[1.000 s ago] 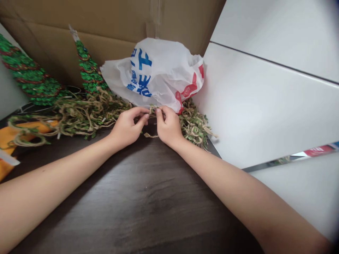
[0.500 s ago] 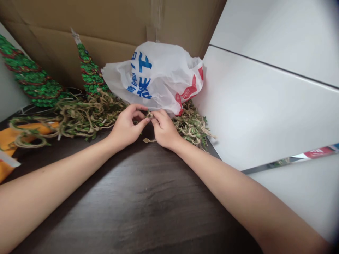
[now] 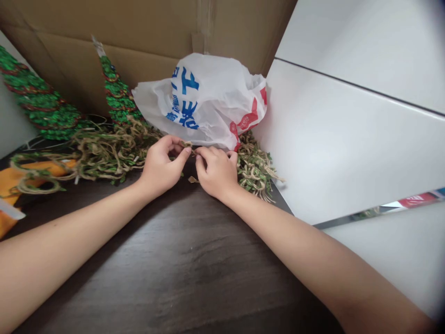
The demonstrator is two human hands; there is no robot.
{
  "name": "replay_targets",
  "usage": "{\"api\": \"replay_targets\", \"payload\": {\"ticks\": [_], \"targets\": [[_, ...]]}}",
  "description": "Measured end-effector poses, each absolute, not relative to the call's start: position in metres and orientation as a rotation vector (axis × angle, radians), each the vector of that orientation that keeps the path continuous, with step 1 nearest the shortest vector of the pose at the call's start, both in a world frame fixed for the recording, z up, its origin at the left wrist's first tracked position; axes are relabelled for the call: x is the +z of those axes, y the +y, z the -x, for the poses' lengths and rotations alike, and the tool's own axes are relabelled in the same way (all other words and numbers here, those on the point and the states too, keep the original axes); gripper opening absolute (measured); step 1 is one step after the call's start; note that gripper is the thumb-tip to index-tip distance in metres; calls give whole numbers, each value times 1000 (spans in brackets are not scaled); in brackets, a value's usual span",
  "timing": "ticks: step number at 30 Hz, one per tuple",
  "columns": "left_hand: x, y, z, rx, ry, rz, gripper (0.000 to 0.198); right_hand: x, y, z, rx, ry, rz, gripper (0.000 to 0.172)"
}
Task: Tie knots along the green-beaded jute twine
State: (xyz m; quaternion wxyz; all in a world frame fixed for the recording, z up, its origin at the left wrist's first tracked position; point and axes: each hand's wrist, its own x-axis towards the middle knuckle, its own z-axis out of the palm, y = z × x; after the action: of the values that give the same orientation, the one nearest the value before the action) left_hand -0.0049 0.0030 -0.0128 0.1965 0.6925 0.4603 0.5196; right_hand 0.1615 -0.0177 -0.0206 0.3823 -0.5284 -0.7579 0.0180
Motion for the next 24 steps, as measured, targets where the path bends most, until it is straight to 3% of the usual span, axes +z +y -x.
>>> {"api": "replay_targets", "payload": {"ticks": [9, 18, 24], "targets": [[-14, 1, 6, 1308, 1189, -2145, 19, -20, -10, -165, 221, -1945, 1247, 29], [-12, -1, 4, 1393, 1244, -2085, 15, -25, -3, -166, 311, -1824, 1254, 20], [-16, 3, 5, 1353, 1146, -2077, 27, -26, 2, -168, 348, -1841, 1158, 20]]}}
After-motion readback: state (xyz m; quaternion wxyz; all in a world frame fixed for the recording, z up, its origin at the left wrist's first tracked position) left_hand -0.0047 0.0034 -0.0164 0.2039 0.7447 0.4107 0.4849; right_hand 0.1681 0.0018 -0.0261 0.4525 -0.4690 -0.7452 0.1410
